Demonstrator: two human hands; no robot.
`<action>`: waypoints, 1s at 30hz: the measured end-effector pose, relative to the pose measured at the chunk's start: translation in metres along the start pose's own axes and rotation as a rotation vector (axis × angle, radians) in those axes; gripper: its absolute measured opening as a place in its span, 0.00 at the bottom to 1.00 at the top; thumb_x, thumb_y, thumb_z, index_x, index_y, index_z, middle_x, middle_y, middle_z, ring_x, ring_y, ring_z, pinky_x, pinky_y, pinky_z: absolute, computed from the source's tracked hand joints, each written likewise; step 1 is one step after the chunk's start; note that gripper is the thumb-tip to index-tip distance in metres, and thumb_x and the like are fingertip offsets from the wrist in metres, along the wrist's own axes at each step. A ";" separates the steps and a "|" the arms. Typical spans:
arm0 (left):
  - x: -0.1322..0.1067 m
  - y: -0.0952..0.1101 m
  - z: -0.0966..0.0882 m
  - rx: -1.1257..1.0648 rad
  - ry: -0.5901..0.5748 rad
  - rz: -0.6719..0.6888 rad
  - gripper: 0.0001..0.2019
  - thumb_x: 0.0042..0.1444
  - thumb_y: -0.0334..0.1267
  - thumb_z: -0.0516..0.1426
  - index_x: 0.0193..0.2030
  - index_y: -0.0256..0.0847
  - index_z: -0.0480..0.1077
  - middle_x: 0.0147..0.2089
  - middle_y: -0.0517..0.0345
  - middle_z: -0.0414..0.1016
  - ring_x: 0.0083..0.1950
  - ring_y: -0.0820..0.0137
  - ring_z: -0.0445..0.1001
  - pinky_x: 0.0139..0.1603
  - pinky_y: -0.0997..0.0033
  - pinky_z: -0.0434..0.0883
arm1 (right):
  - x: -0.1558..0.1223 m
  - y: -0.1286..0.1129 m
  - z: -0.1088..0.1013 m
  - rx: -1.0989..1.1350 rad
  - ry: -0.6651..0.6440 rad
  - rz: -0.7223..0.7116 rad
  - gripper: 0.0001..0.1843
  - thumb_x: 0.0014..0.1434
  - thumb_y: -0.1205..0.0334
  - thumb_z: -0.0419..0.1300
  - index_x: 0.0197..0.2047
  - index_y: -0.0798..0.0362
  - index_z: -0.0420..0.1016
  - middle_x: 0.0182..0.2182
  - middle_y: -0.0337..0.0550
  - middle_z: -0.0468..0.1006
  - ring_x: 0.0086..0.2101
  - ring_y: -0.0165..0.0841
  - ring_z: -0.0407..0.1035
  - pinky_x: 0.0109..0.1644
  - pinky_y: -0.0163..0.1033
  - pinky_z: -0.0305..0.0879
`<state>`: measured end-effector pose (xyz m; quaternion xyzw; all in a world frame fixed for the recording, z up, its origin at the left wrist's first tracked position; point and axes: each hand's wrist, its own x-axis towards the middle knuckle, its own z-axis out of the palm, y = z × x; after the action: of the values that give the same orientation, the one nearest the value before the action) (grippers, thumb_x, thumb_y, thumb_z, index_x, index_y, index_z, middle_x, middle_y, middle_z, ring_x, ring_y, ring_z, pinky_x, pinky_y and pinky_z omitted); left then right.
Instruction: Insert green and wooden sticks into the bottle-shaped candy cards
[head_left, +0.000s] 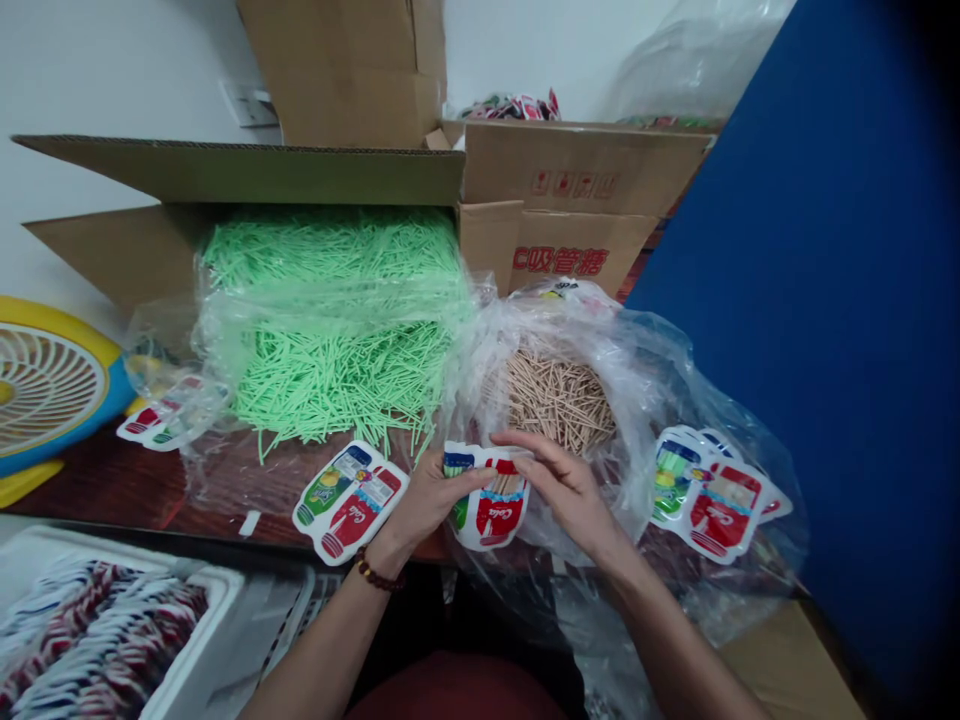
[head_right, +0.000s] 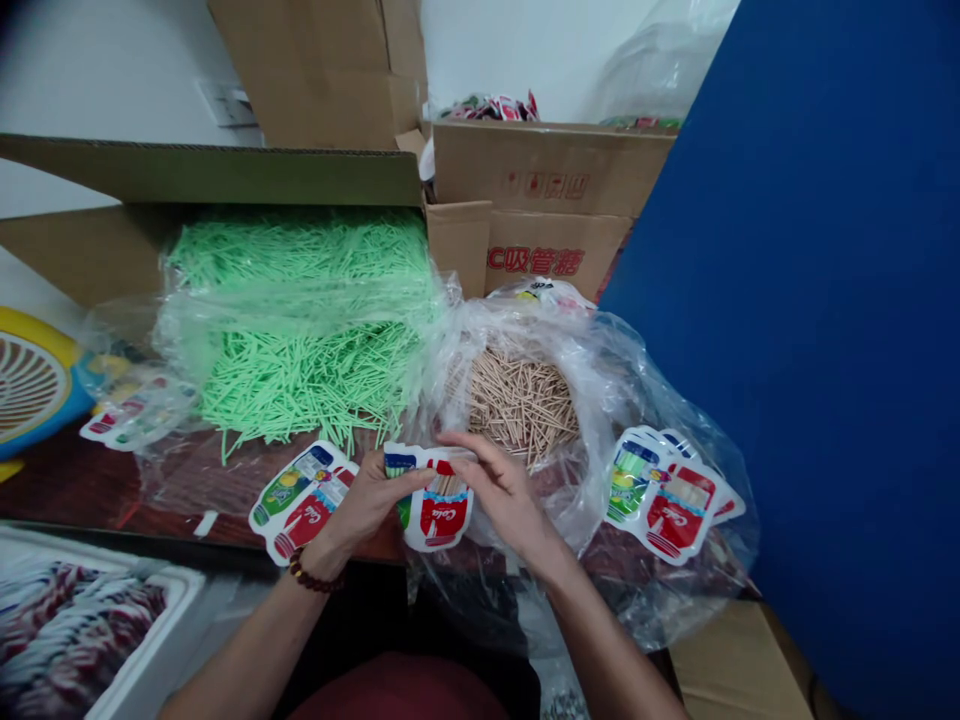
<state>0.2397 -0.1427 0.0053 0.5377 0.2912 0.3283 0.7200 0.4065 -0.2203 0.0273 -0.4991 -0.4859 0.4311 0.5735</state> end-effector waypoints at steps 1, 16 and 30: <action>0.000 0.002 0.001 0.007 0.001 0.001 0.08 0.49 0.38 0.66 0.32 0.34 0.76 0.30 0.58 0.79 0.30 0.73 0.72 0.35 0.74 0.69 | 0.000 0.001 -0.001 0.071 0.012 0.033 0.15 0.59 0.58 0.61 0.51 0.45 0.75 0.46 0.39 0.79 0.45 0.33 0.73 0.50 0.38 0.67; 0.002 0.013 0.003 0.068 0.053 0.020 0.10 0.48 0.39 0.66 0.31 0.34 0.75 0.29 0.59 0.77 0.29 0.72 0.72 0.33 0.73 0.70 | -0.001 0.012 0.012 0.368 0.030 0.275 0.16 0.44 0.62 0.71 0.38 0.53 0.79 0.32 0.37 0.82 0.30 0.30 0.75 0.37 0.36 0.71; -0.002 0.017 0.013 0.369 0.136 0.262 0.08 0.50 0.39 0.65 0.29 0.38 0.70 0.27 0.64 0.68 0.30 0.74 0.66 0.31 0.77 0.63 | -0.012 0.014 0.000 0.014 0.177 0.022 0.06 0.52 0.60 0.66 0.34 0.51 0.82 0.32 0.40 0.81 0.33 0.33 0.73 0.40 0.37 0.68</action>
<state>0.2457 -0.1486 0.0251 0.6702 0.3218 0.3954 0.5394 0.4050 -0.2302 0.0118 -0.5363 -0.4248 0.3949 0.6131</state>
